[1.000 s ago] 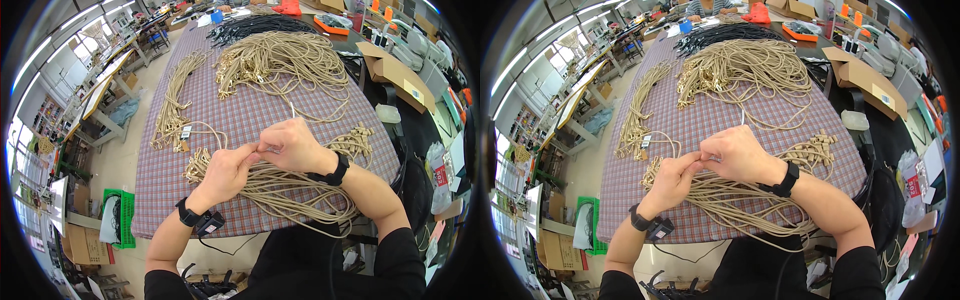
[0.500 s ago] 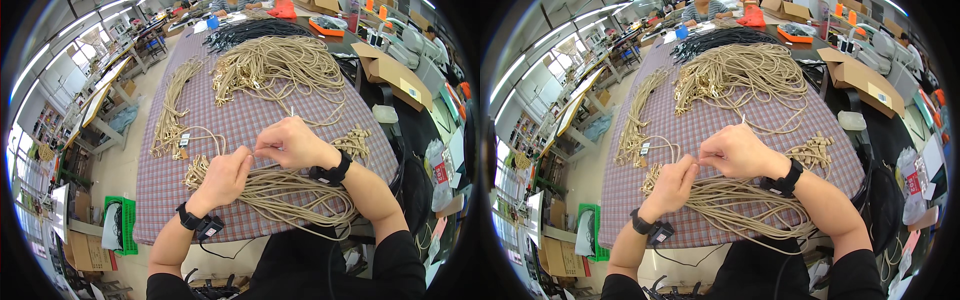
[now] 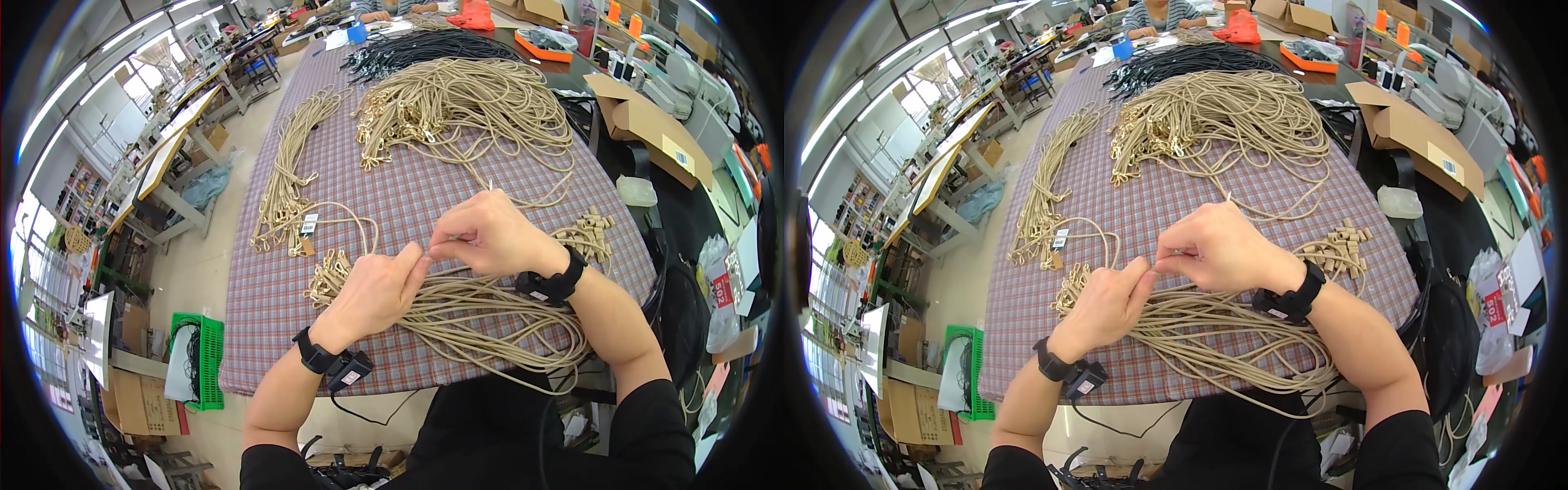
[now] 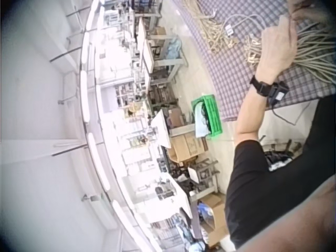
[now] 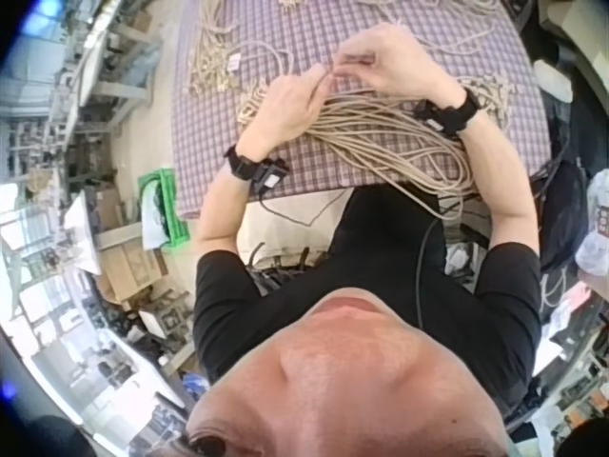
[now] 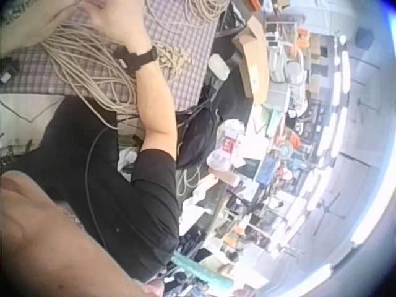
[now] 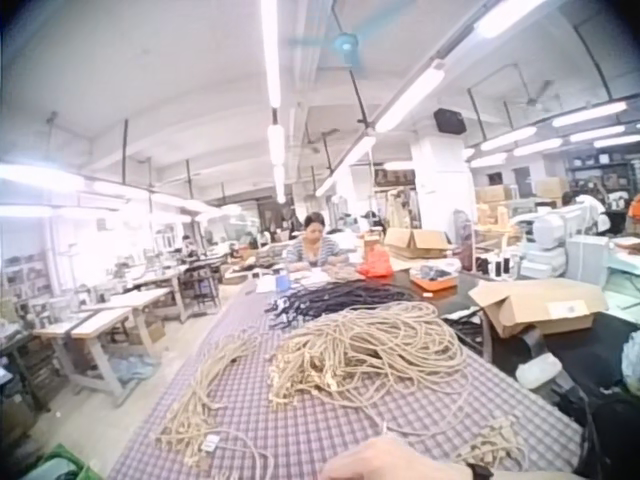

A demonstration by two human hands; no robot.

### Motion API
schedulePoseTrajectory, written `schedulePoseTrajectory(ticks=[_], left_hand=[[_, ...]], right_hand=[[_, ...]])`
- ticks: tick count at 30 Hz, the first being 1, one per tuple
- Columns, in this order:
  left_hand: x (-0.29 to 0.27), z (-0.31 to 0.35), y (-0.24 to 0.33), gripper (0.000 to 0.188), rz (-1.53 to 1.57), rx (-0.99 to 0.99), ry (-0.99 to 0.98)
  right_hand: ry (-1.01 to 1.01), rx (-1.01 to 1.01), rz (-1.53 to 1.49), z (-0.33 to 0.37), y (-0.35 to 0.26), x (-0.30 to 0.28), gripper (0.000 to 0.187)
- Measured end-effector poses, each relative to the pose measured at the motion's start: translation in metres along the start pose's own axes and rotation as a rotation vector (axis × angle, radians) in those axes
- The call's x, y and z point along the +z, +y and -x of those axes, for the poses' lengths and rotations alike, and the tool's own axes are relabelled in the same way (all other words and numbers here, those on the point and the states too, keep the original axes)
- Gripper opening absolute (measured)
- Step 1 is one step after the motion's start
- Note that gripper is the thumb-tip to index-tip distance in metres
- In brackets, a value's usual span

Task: The person sits at a table in a workshop and repeatedly inserts small white plastic pieces into the ends of beige cords. They handle the cords one by one, pulling them from a pile, inserting the plastic piece, and placing the finished cord back on the table.

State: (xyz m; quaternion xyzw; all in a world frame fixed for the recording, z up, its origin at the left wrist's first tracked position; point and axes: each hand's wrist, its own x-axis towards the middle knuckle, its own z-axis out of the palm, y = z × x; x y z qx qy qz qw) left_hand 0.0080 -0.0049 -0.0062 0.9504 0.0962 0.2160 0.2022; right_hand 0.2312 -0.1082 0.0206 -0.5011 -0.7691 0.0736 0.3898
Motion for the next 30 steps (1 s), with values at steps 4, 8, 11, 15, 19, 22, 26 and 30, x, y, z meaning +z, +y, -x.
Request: schedulePoseTrajectory(ticks=[4,8,11,15,19,22,26,30], left_hand=[[-0.001,0.001,-0.001,0.023,0.011,0.002,0.016],[-0.001,-0.001,-0.001,0.024,0.012,-0.030,0.046],[-0.001,0.002,-0.005,0.025,0.055,-0.075,0.094],[-0.003,0.001,-0.011,0.024,0.028,-0.088,0.148],[-0.005,0.001,-0.011,0.023,-0.037,-0.021,0.136],[-0.006,0.003,-0.010,0.022,-0.010,-0.023,0.142],[-0.005,0.005,-0.009,0.020,-0.039,0.031,0.155],[-0.004,0.004,-0.008,0.019,-0.030,0.056,0.156]], right_hand=[[-0.033,0.044,0.003,-0.001,0.001,-0.003,0.009],[0.018,0.061,-0.006,0.000,0.001,-0.008,0.010],[0.056,0.101,-0.001,-0.001,0.005,-0.009,0.009],[0.095,0.245,0.002,-0.001,0.011,-0.025,0.008],[-0.061,0.322,-0.067,0.002,0.024,-0.037,0.008],[-0.026,0.172,-0.177,0.001,0.023,-0.017,0.008],[-0.005,0.101,-0.310,0.001,0.012,0.003,0.013],[-0.093,0.119,-0.318,0.003,0.008,0.007,0.016]])
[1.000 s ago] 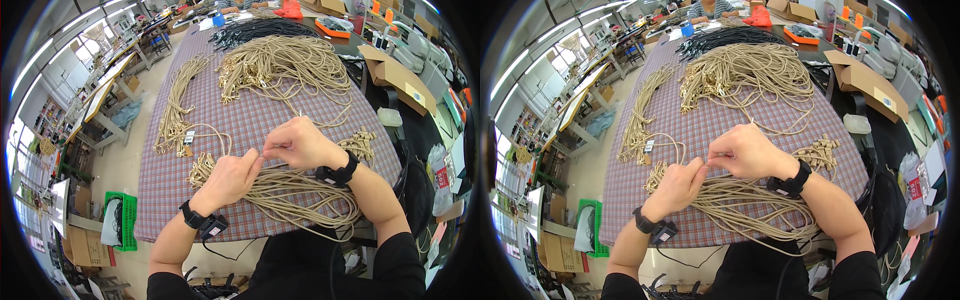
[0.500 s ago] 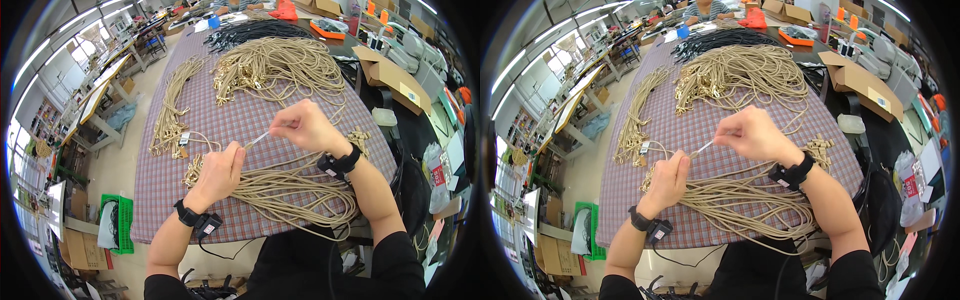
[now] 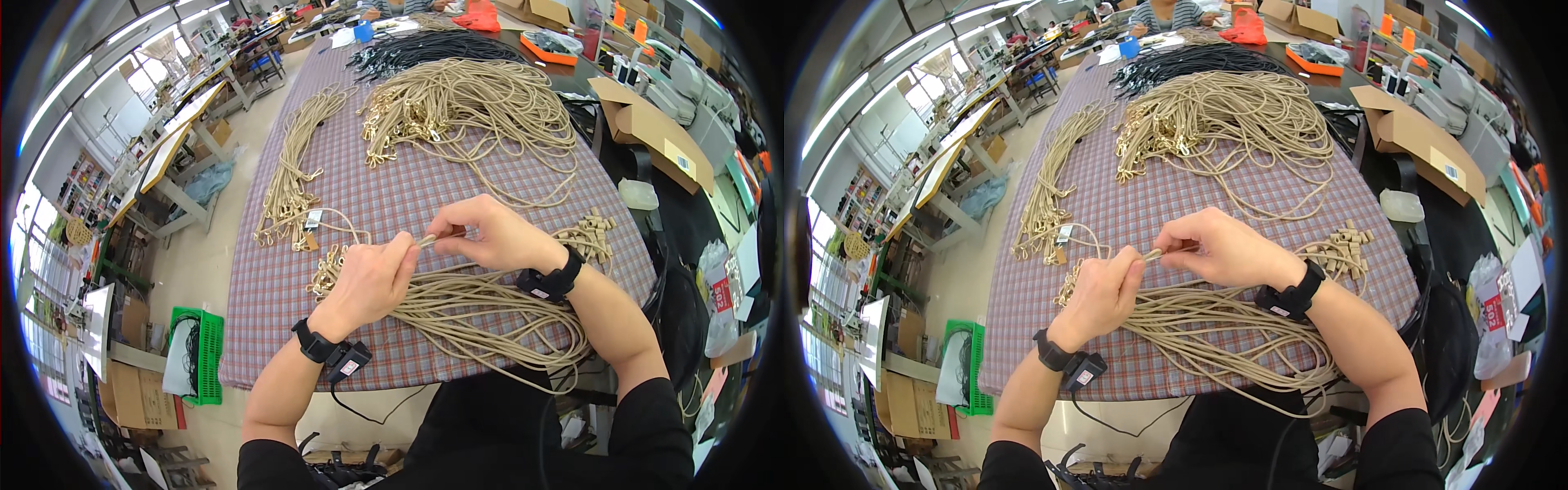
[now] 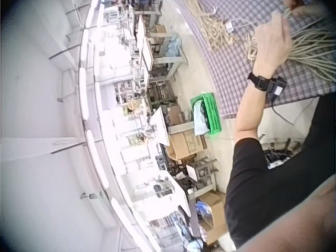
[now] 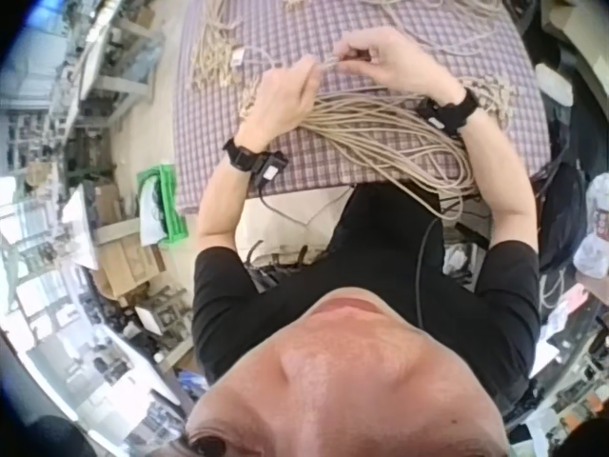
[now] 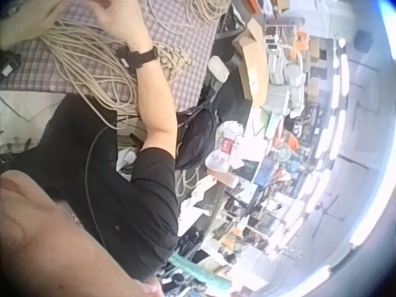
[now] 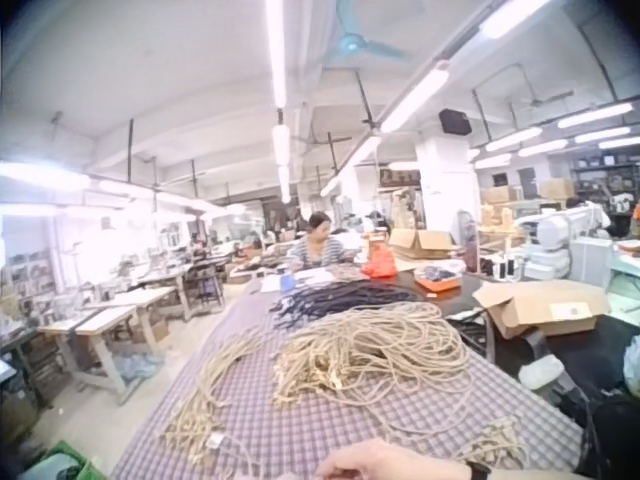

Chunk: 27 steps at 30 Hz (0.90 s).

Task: The person sits at a table in a workshop and repeatedly inserts small white plastic pieces into the ends of beige cords. They handle the cords one by one, pulling them from a pile, inserting the plastic piece, and placing the finished cord back on the table.

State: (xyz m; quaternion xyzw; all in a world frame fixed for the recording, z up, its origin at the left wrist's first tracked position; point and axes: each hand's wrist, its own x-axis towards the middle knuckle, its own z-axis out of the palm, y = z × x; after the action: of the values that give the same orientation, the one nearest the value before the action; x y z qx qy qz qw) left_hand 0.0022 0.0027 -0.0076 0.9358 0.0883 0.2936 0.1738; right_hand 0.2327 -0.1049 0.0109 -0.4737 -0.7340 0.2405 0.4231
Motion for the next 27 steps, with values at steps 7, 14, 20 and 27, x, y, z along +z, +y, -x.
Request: schedulePoseTrajectory(ticks=[7,14,20,27], left_hand=[[-0.0020,-0.0027,0.0041,0.018,-0.031,0.023,-0.060],[-0.0033,-0.0010,0.0014,0.017,-0.028,-0.008,-0.099],[-0.0043,-0.0015,0.0030,0.017,-0.029,0.001,-0.100],[-0.0007,-0.0020,0.0039,0.016,-0.054,0.006,-0.100]], right_hand=[[0.010,0.042,-0.023,-0.0006,-0.0085,0.0029,0.018],[0.121,-0.219,0.027,-0.0029,-0.0026,0.0019,0.012],[0.094,-0.140,-0.187,-0.0026,-0.0046,0.0013,0.011],[0.092,-0.177,-0.415,-0.0035,-0.0011,0.0036,0.012]])
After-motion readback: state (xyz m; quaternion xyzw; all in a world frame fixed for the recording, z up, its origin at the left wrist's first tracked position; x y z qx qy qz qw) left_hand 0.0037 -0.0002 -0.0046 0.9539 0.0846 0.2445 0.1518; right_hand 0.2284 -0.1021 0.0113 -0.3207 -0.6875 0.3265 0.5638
